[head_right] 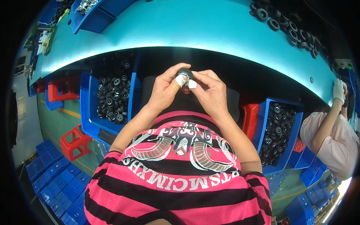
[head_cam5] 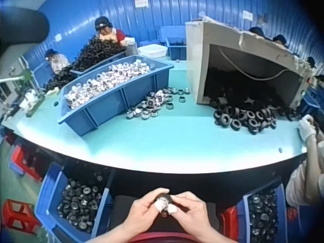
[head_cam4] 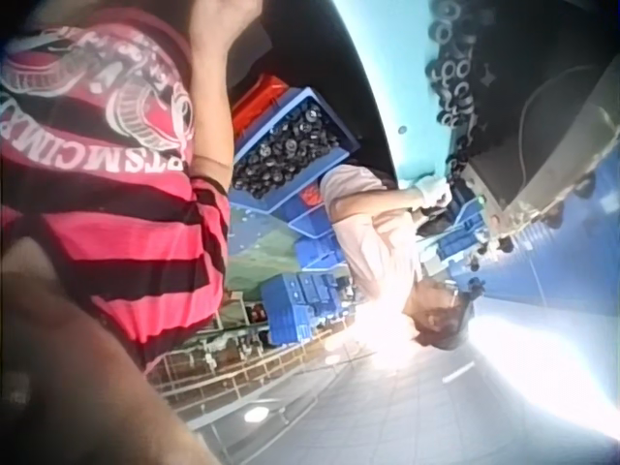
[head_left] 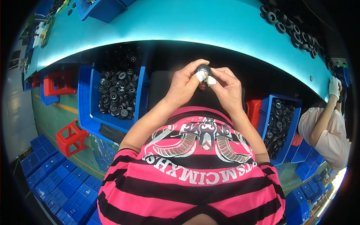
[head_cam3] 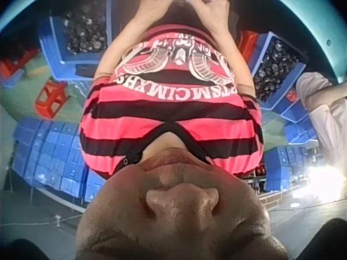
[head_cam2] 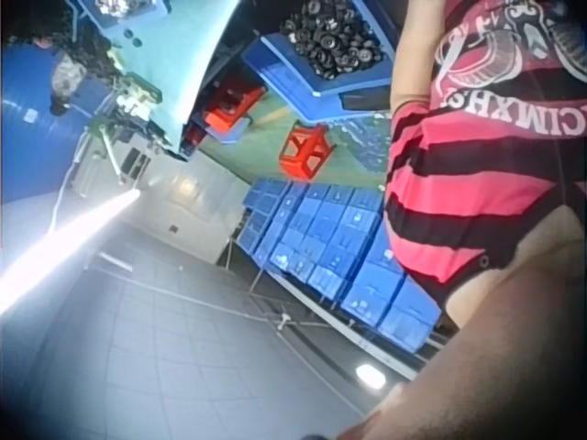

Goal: The worker is manually inserting small metal bearings into black rubber rings at a factory workstation.

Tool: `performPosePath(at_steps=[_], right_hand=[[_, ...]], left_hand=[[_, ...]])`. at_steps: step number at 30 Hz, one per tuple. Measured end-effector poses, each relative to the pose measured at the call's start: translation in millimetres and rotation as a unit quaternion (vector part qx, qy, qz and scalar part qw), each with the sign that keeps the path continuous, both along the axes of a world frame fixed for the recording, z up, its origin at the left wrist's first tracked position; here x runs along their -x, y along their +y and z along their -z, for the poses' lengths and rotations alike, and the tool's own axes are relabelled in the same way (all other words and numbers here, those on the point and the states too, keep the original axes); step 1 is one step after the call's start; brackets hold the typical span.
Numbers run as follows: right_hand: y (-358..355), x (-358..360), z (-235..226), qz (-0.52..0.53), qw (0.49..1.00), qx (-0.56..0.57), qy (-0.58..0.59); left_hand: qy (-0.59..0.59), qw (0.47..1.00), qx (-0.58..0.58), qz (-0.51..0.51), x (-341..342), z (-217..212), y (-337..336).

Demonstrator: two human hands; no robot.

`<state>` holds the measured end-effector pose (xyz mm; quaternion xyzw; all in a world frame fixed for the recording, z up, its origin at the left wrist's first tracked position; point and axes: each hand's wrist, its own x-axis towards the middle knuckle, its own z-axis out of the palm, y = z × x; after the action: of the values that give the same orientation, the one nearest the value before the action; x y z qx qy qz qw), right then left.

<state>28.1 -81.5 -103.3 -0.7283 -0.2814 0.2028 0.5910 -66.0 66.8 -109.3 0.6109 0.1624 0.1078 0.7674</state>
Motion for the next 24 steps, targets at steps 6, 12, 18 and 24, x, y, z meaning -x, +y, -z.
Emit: performPosePath(at_steps=[6, 12, 18, 24], right_hand=[[0.8, 2.1, -3.5, 0.002, 0.999, 0.004, -0.044], [4.9, 3.4, 0.6, 0.009, 0.993, 0.018, -0.116], [5.4, 3.6, 6.4, 0.013, 0.986, 0.033, -0.160], [8.3, -4.2, 12.5, 0.007, 0.982, -0.017, 0.186]], left_hand=[[-0.007, 1.000, 0.007, -0.028, -2.4, 8.3, -0.4], [-0.002, 0.998, -0.008, -0.066, -3.3, 9.8, -3.9], [0.031, 0.997, 0.004, -0.070, -4.8, 11.3, -4.6], [0.024, 0.999, 0.044, -0.005, -5.3, 21.2, 7.3]])
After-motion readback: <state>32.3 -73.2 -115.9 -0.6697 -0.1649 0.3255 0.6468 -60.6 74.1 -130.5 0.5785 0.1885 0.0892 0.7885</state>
